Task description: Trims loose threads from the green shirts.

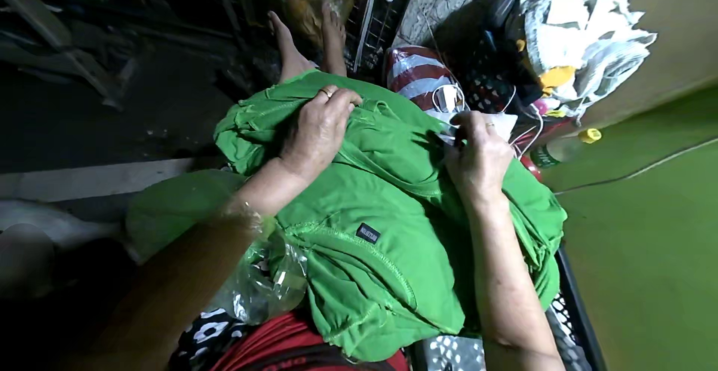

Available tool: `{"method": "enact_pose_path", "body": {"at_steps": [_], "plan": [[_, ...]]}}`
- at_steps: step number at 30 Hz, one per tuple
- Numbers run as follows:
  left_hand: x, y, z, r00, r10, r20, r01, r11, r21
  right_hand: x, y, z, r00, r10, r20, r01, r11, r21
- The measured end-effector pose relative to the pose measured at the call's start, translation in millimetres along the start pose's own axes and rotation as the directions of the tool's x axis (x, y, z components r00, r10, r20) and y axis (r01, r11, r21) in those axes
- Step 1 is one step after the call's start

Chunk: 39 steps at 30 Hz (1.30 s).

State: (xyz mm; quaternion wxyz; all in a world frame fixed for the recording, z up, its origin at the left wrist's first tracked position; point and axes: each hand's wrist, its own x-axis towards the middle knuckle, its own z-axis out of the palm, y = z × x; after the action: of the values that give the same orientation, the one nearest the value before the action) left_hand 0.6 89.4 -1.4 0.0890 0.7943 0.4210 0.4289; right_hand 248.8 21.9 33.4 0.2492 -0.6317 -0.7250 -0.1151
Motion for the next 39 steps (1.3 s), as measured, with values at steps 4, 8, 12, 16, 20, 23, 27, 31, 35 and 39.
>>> {"method": "enact_pose_path", "body": {"at_steps": [4,8,12,16,20,23,27,31,35,39], "plan": [[-1.8,9.5,-11.7,0.998,0.004,0.063,0.005,0.990,-0.138,19.4,-20.1,13.3,1.000,0.001,0.029,-0.012,0.920,0.392],[-3.3,12.9,-6.7,0.992,-0.007,0.126,0.034,0.976,-0.214,30.8,-35.4,36.7,0.993,0.083,0.088,-0.121,0.713,0.691],[4.1,21.7,3.9,0.976,-0.134,0.169,0.162,0.974,-0.161,23.0,-34.6,46.1,0.987,0.130,0.094,-0.156,0.633,0.758],[9.2,15.1,4.0,0.960,-0.232,0.155,0.266,0.928,-0.261,18.1,-33.0,45.9,0.982,0.158,0.100,-0.174,0.584,0.793],[0.5,15.4,-12.9,0.914,-0.327,0.239,0.401,0.817,-0.414,13.6,-30.8,44.2,0.978,0.175,0.109,-0.185,0.510,0.840],[-4.8,10.4,-12.9,0.930,-0.309,0.198,0.367,0.806,-0.464,11.5,-30.4,45.7,0.983,0.162,0.087,-0.157,0.489,0.858],[-2.2,4.8,-9.0,0.960,-0.219,0.173,0.269,0.890,-0.367,11.4,-30.5,45.7,0.984,0.149,0.095,-0.157,0.500,0.852],[-2.2,7.5,-4.8,0.989,-0.091,0.113,0.114,0.969,-0.218,11.9,-32.4,45.3,0.983,0.150,0.102,-0.166,0.521,0.837],[0.5,18.2,-4.7,0.986,-0.033,0.162,0.047,0.995,-0.086,9.7,-35.0,45.6,0.988,0.132,0.085,-0.144,0.548,0.824],[7.9,19.7,-12.1,0.947,-0.139,0.291,0.172,0.981,-0.093,7.7,-33.1,46.9,0.993,0.085,0.079,-0.113,0.567,0.816]]}}
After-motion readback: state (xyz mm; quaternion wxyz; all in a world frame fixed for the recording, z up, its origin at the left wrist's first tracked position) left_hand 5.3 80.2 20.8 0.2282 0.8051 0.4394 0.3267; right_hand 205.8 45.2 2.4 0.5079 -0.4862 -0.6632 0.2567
